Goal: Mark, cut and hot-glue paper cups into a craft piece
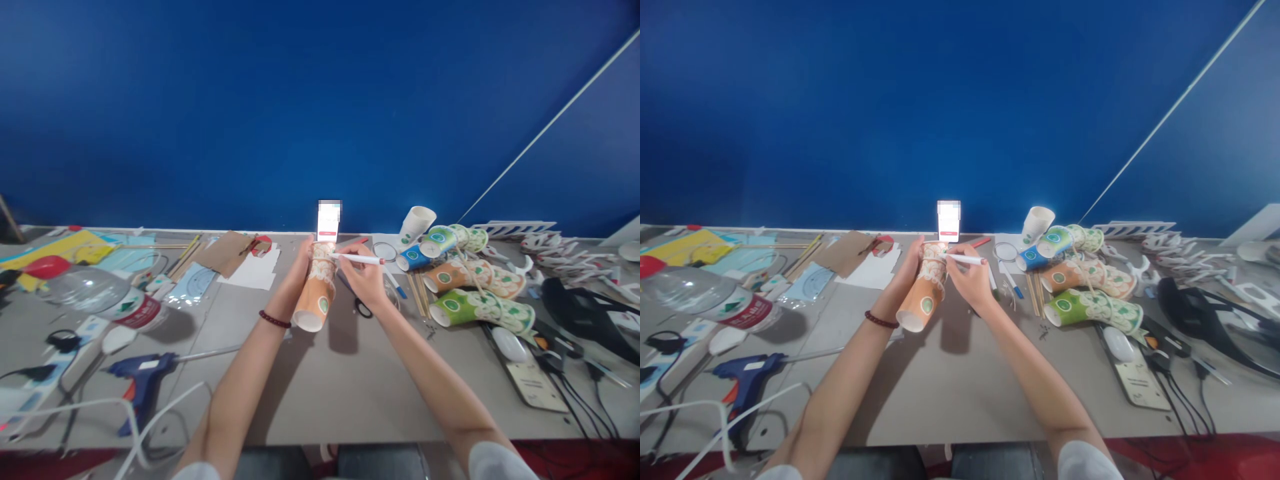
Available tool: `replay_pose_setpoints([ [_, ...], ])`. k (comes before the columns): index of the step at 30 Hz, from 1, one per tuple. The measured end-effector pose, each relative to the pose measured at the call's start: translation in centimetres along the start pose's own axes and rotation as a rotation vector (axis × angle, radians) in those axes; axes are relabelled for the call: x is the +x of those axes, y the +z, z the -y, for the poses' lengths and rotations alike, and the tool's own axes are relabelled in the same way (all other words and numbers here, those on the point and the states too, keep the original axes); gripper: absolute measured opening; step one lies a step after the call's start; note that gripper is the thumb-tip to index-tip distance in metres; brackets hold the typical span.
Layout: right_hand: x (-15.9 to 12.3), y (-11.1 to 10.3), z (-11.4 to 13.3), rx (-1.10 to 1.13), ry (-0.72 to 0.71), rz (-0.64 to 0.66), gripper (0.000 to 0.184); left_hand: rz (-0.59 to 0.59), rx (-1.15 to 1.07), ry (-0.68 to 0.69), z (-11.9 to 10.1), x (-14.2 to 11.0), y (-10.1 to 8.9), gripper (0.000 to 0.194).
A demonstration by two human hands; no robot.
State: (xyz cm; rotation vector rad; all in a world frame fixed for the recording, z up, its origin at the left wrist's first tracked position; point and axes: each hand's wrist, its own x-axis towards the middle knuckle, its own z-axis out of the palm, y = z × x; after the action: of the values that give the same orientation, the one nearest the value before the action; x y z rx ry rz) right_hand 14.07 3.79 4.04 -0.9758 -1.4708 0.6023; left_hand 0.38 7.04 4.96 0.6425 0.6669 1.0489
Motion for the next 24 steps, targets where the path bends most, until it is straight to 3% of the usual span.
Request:
replay_pose_setpoints([
  [8,0.10,-0.11,-0.04,-0.017,-0.005,0.004,0.004,-0.067,-0.033,-0.021,-0.27,-0.03,0.47,0.045],
  [19,0.10,0.00,0.42,-0.040,-0.016,-0.034,0.004,0.015,-0.024,-0.012,-0.09,-0.09,0.13,0.044],
  [24,0.09,-0.05,0.31,-0.043,-0.009,-0.024,0.003,-0.035,-0.032,-0.034,-0.13,0.13,0.20,0.045],
])
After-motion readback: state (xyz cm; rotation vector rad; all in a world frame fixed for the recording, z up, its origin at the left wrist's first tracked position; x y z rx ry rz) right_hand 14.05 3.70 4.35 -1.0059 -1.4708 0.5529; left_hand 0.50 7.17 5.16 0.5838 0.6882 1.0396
